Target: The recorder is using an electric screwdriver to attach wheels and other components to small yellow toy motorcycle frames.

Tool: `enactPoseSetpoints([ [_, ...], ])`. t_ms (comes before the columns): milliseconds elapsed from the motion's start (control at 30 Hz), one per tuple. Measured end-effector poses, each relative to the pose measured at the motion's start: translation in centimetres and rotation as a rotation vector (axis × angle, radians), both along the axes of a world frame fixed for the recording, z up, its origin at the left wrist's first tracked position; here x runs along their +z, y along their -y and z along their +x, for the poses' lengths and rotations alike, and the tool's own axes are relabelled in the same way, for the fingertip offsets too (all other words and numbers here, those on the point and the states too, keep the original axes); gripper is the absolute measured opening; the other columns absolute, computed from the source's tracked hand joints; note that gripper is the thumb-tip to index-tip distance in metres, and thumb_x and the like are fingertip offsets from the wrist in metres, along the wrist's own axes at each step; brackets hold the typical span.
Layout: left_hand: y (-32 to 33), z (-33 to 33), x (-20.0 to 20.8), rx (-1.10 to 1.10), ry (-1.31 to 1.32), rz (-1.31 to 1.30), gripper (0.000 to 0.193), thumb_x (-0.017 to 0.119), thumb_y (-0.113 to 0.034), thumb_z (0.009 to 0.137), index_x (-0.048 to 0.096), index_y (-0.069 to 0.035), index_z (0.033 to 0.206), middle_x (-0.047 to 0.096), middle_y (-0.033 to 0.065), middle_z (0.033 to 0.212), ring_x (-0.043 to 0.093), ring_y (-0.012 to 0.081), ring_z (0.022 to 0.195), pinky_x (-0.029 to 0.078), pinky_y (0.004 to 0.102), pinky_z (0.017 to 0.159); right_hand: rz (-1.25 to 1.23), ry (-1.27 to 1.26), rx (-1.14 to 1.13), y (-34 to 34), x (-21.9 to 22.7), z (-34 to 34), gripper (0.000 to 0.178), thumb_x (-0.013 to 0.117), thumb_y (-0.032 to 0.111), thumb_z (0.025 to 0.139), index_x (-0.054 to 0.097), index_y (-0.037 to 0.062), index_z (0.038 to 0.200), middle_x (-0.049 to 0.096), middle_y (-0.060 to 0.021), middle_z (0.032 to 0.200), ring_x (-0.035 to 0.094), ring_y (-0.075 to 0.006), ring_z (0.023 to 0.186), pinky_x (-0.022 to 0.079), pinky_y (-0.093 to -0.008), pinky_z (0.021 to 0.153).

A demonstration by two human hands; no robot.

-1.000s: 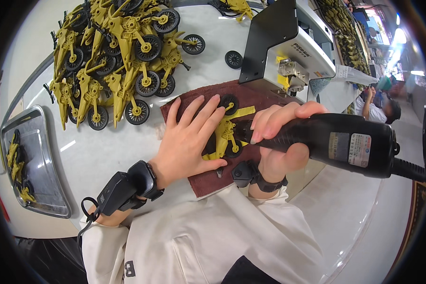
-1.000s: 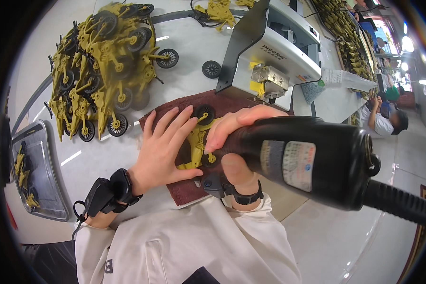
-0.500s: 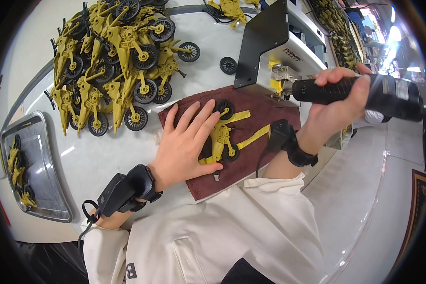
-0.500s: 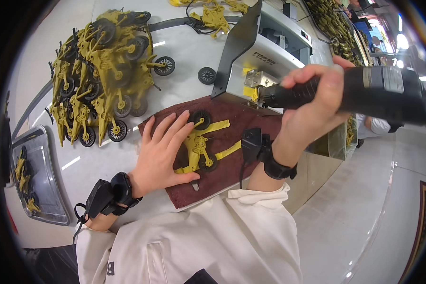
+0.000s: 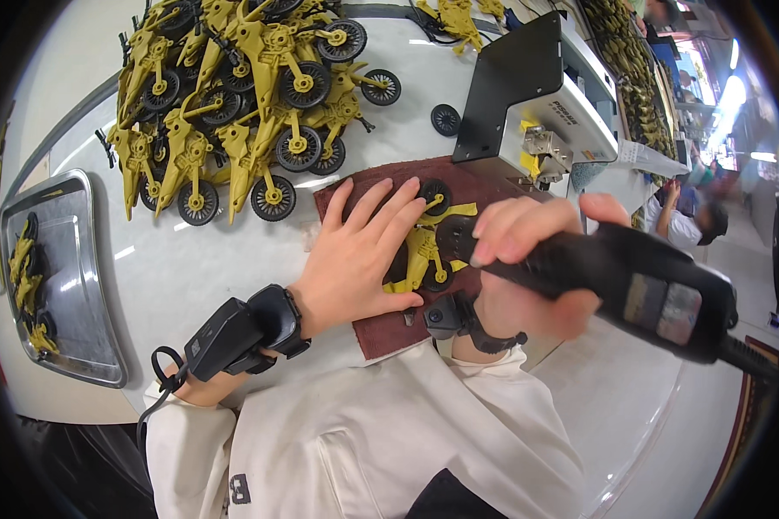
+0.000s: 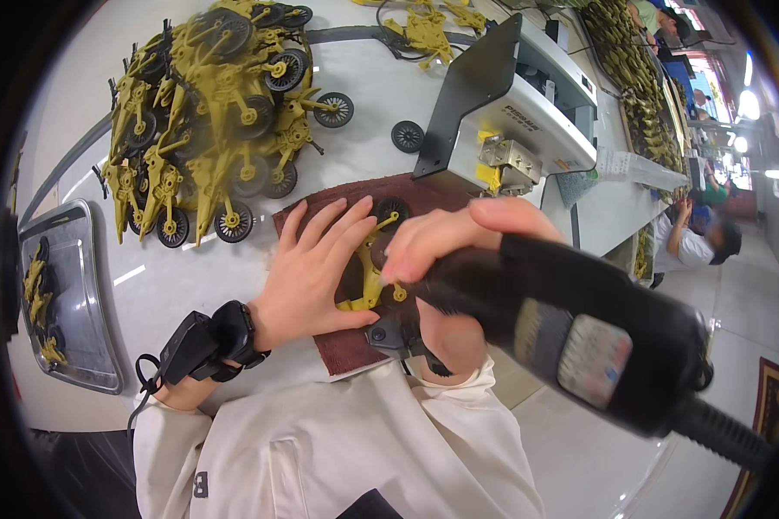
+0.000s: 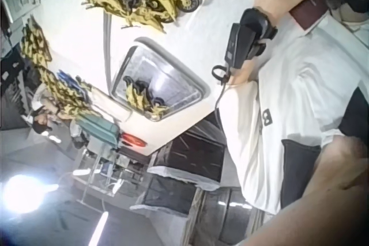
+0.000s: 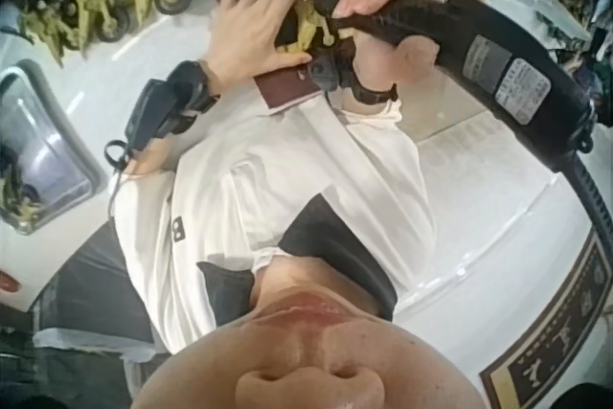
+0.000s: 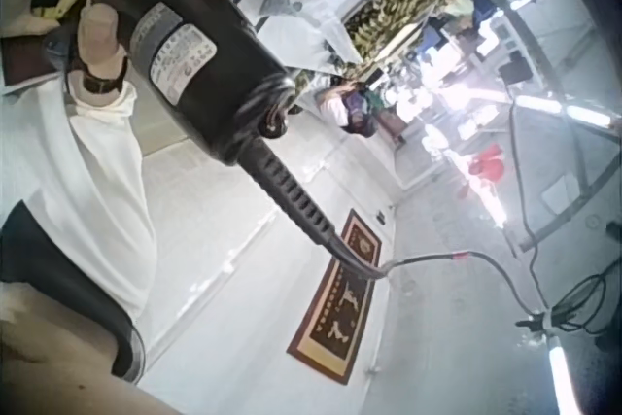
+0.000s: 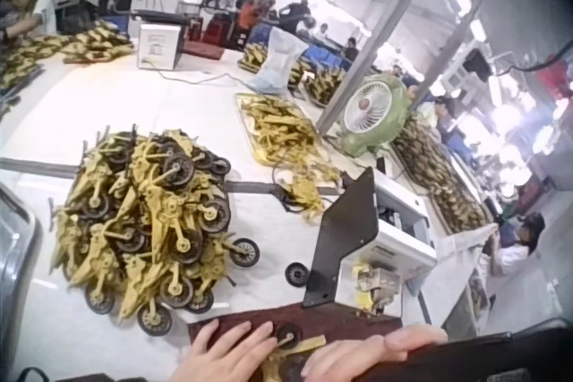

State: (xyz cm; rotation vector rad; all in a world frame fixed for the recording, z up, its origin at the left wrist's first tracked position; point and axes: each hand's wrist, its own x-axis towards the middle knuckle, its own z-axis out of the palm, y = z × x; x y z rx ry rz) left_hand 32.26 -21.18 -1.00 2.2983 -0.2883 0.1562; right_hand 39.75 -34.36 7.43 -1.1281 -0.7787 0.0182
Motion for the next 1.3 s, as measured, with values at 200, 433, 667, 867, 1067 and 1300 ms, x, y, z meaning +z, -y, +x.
enactPoseSetpoints([
  [200, 0.1, 0.1, -0.1, 0.004, 0.013, 0.019, 0.086, 0.075, -0.04, 0.06, 0.039, -0.006, 0.129, 0.035, 0.0117, 0.14, 0.034, 0.032, 0.126, 0.022, 0.0533, 0.103, -0.224, -0.034, -0.078, -1.6, -0.9, 0.7, 0.059, 0.062, 0.045, 0.082, 0.034, 0.0026, 0.112, 0.051, -0.0103, 0.066, 0.051, -0.0206, 0.051, 0.044, -0.0321, 0.049],
  [433, 0.0, 0.1, -0.1, 0.01, 0.011, 0.052, 0.089, 0.077, -0.043, 0.056, 0.04, -0.006, 0.128, 0.036, 0.0121, 0.139, 0.035, 0.0316, 0.125, 0.02, 0.0525, 0.104, -0.187, -0.024, 0.011, -1.0, -0.1, 0.7, 0.054, 0.066, 0.04, 0.08, 0.039, 0.003, 0.109, 0.05, -0.0084, 0.064, 0.049, -0.0193, 0.049, 0.044, -0.0337, 0.051],
  [667, 0.2, 0.4, 0.5, -0.013, -0.009, 0.046, 0.09, 0.076, -0.048, 0.057, 0.04, -0.007, 0.128, 0.035, 0.0125, 0.14, 0.035, 0.0331, 0.125, 0.02, 0.0531, 0.104, 0.039, 0.217, -0.81, 3.7, 5.0, 6.3, 0.06, 0.053, 0.053, 0.083, 0.041, 0.0007, 0.109, 0.053, -0.0076, 0.057, 0.048, -0.0166, 0.045, 0.043, -0.0304, 0.045],
  [867, 0.0, -0.2, 0.4, 0.002, -0.004, 0.088, 0.091, 0.075, -0.049, 0.058, 0.04, -0.007, 0.131, 0.034, 0.013, 0.14, 0.034, 0.033, 0.125, 0.02, 0.0533, 0.104, -0.123, 0.067, -0.808, 2.7, 4.2, 7.4, 0.043, 0.052, 0.035, 0.085, 0.041, 0.0013, 0.11, 0.051, -0.0078, 0.058, 0.048, -0.0172, 0.046, 0.042, -0.0283, 0.045],
  [1067, 0.0, 0.2, 0.3, -0.023, 0.036, 0.075, 0.088, 0.074, -0.05, 0.06, 0.041, -0.007, 0.13, 0.034, 0.0132, 0.14, 0.035, 0.0328, 0.125, 0.021, 0.0531, 0.103, -0.058, 0.175, -0.212, 2.8, 1.6, 0.8, 0.065, 0.053, 0.046, 0.088, 0.029, -0.002, 0.124, 0.054, -0.0123, 0.067, 0.054, -0.022, 0.051, 0.046, -0.034, 0.049],
  [1300, 0.1, 0.0, 0.2, -0.013, 0.027, 0.074, 0.089, 0.075, -0.048, 0.058, 0.041, -0.008, 0.13, 0.034, 0.0125, 0.14, 0.035, 0.0325, 0.125, 0.021, 0.0534, 0.103, -0.027, -0.004, -0.345, 0.4, 0.6, 1.8, 0.07, 0.052, 0.052, 0.085, 0.028, 0.0007, 0.126, 0.052, -0.0095, 0.066, 0.049, -0.0203, 0.049, 0.043, -0.0341, 0.052],
])
